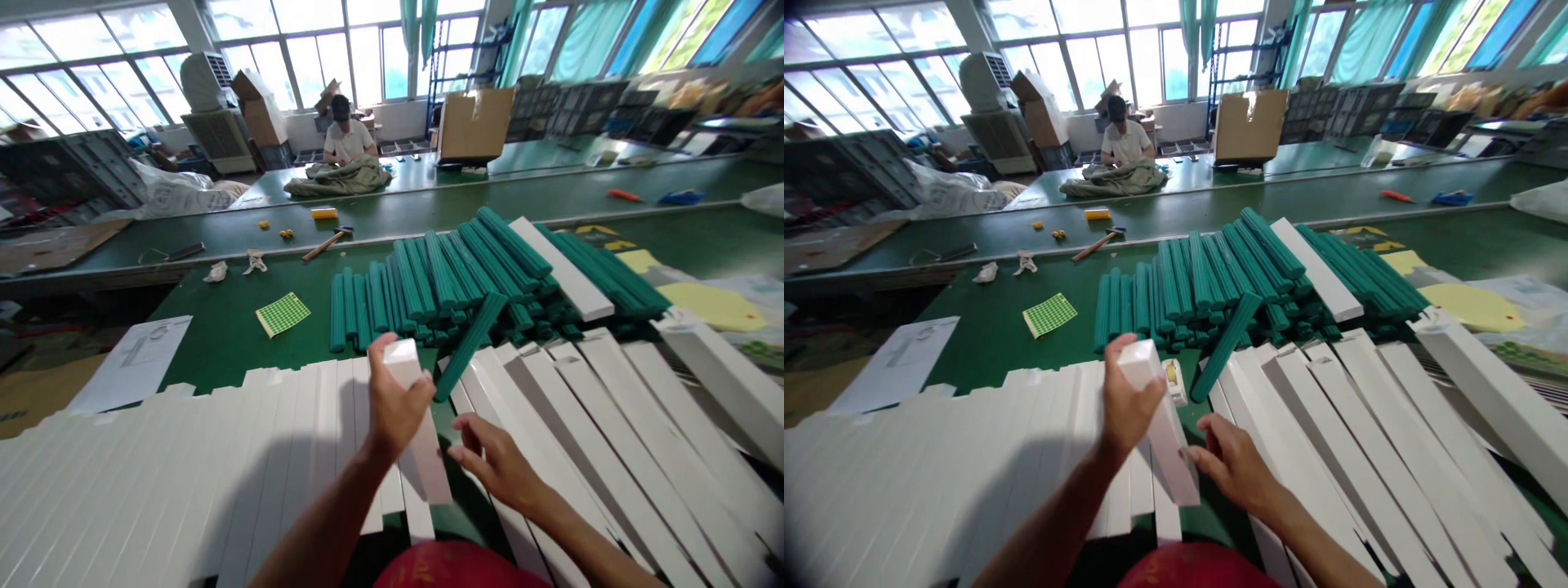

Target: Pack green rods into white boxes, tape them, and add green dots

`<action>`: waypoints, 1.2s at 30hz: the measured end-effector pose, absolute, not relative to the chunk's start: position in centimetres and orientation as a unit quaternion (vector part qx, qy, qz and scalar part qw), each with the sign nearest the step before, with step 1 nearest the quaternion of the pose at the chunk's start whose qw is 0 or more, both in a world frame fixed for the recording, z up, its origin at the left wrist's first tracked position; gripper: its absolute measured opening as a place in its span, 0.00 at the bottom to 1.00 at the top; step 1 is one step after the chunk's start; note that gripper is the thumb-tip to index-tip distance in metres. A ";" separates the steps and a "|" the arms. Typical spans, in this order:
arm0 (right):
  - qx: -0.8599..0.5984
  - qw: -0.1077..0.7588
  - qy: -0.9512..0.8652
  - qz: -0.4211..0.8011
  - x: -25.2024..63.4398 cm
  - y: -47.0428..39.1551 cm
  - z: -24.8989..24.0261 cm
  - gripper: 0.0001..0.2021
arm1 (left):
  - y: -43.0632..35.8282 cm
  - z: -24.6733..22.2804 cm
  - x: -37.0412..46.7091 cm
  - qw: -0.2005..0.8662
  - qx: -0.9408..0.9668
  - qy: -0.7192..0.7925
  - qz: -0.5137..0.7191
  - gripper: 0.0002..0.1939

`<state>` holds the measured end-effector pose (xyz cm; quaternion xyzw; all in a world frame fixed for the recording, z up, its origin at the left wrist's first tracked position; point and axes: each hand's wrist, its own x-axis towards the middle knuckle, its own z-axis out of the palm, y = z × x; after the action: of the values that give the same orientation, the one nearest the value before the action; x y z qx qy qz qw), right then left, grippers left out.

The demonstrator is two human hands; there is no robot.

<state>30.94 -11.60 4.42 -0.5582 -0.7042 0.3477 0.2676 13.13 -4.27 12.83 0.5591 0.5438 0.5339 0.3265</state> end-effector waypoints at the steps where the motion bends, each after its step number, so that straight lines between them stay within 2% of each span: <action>1: -0.575 0.267 -0.702 0.324 31.3 -11.1 4.4 0.12 | -3.1 13.3 11.7 0.321 0.545 0.566 0.528 0.32; 4: -0.665 0.244 -0.667 0.232 32.5 -9.1 3.2 0.14 | 0.2 12.9 7.5 0.269 0.546 0.671 0.422 0.34; 7: -0.754 0.216 -0.599 0.161 33.4 -6.4 1.1 0.16 | 2.2 9.6 4.6 0.189 0.590 0.741 0.260 0.33; 13: -0.816 0.285 -0.495 0.089 34.0 -0.6 0.2 0.28 | 4.4 3.0 1.4 0.184 0.582 0.780 0.141 0.25; 15: -0.814 0.298 -0.492 0.084 33.5 0.0 0.2 0.27 | 5.1 2.0 0.6 0.175 0.589 0.782 0.104 0.23; 18: -0.773 0.319 -0.540 0.092 31.9 -0.8 0.0 0.19 | 5.7 0.8 -0.1 0.144 0.606 0.780 0.066 0.22; 21: -0.722 0.334 -0.598 0.101 30.4 -1.8 -0.1 0.14 | 5.7 -0.3 -0.5 0.108 0.651 0.749 0.053 0.26; 25: -0.712 0.354 -0.602 0.079 31.4 -2.1 0.8 0.14 | 4.8 -1.3 -1.0 0.064 0.701 0.708 0.052 0.32; 27: -0.722 0.330 -0.606 0.041 33.4 -2.7 1.2 0.13 | 4.3 -1.7 -1.1 0.045 0.707 0.703 0.057 0.32; 29: -0.744 0.267 -0.612 -0.033 36.0 -4.3 1.2 0.13 | 3.8 -1.9 -1.1 0.029 0.706 0.705 0.069 0.31; 33: -0.806 0.141 -0.536 -0.206 41.5 -9.1 0.0 0.21 | 3.2 -1.9 -0.2 -0.001 0.686 0.717 0.121 0.25; 36: -0.827 0.080 -0.496 -0.250 44.3 -11.5 -1.0 0.23 | 2.7 -1.2 1.4 -0.025 0.682 0.705 0.192 0.22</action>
<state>44.29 -11.52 -1.03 -0.8275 -0.4963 -0.2500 0.0802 1.36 2.72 -1.21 0.6817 0.7055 0.1922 -0.0245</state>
